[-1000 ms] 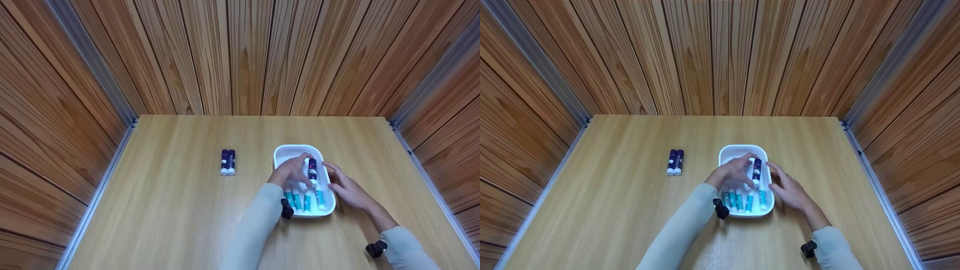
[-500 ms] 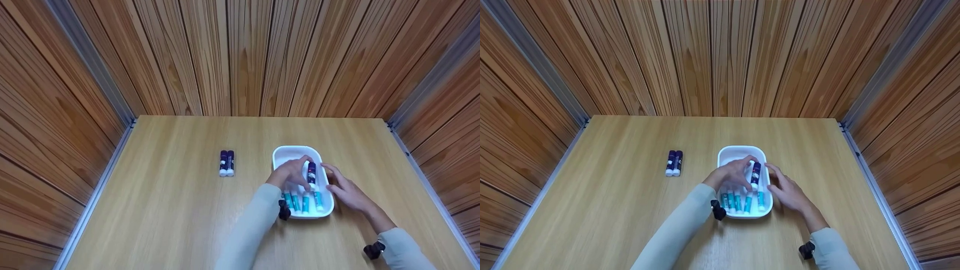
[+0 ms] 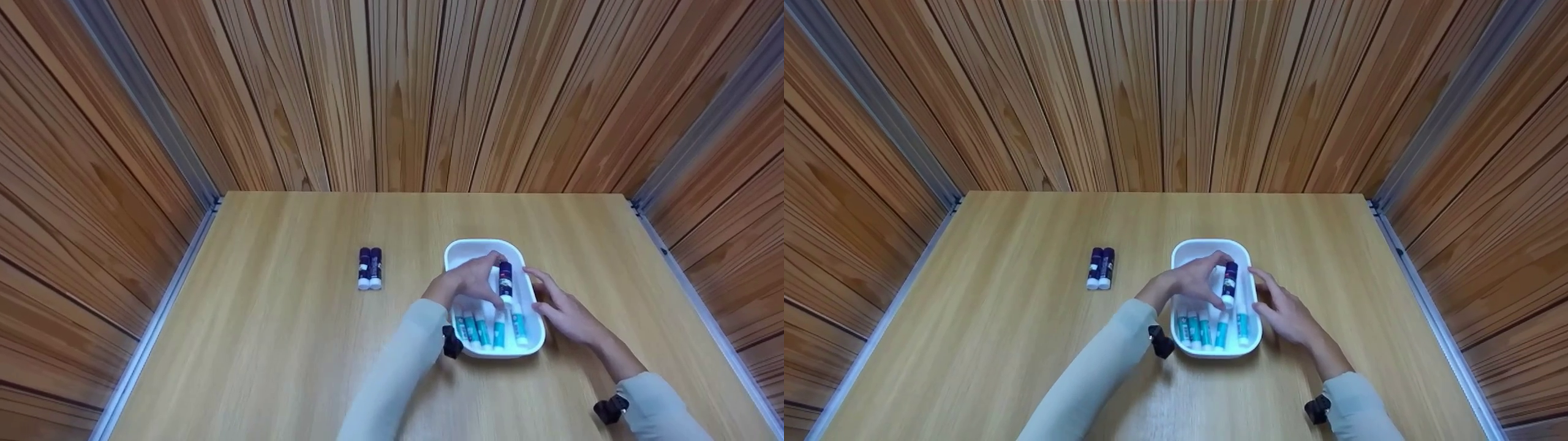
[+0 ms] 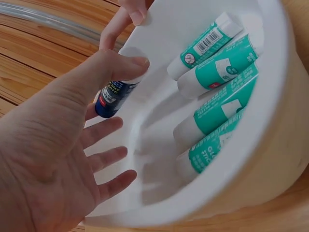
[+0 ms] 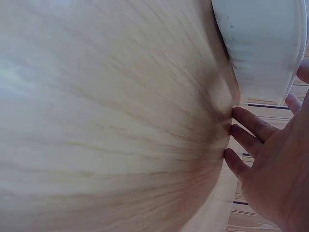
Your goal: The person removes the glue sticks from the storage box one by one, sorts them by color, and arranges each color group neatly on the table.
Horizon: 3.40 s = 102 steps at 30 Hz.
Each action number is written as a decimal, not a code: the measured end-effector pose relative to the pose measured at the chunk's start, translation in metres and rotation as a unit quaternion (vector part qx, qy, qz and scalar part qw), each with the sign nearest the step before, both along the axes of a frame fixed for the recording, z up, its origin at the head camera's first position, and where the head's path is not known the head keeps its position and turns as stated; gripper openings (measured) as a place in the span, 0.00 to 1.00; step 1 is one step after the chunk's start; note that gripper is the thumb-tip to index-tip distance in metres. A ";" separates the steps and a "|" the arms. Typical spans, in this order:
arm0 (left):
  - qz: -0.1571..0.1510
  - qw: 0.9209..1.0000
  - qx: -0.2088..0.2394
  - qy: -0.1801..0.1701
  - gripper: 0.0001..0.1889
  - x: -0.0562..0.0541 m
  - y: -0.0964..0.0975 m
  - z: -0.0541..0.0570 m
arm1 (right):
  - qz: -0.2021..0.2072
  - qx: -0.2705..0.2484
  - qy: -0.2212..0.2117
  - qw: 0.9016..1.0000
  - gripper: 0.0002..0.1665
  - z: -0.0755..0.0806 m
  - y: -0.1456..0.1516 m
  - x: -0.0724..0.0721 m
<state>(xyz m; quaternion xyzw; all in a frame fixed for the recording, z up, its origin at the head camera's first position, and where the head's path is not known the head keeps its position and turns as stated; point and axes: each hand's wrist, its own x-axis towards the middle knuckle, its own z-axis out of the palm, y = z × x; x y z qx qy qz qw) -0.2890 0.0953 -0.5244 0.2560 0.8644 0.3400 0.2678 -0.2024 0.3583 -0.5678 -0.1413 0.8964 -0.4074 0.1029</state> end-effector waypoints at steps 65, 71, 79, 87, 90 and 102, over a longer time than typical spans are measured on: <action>0.124 0.987 0.074 0.074 0.53 -0.002 -0.104 0.019 | -0.007 -0.009 -0.004 1.000 0.42 -0.003 -0.001 0.000; 0.135 0.985 0.079 0.075 0.54 -0.003 -0.118 0.017 | -0.008 -0.008 -0.011 1.000 0.43 -0.002 -0.001 0.000; 0.140 0.984 0.080 0.080 0.53 -0.006 -0.138 0.014 | -0.009 0.000 0.001 1.000 0.41 -0.004 -0.002 -0.001; 0.164 0.981 0.078 0.067 0.51 -0.008 -0.158 0.014 | -0.004 0.002 0.005 1.000 0.41 -0.004 -0.002 -0.001; 0.170 0.979 0.081 0.072 0.51 -0.009 -0.166 0.013 | -0.003 0.001 0.005 1.000 0.42 -0.003 -0.002 -0.001; 0.204 0.974 0.077 0.056 0.51 -0.006 -0.210 0.002 | 0.001 0.006 0.001 1.000 0.42 -0.003 -0.002 0.000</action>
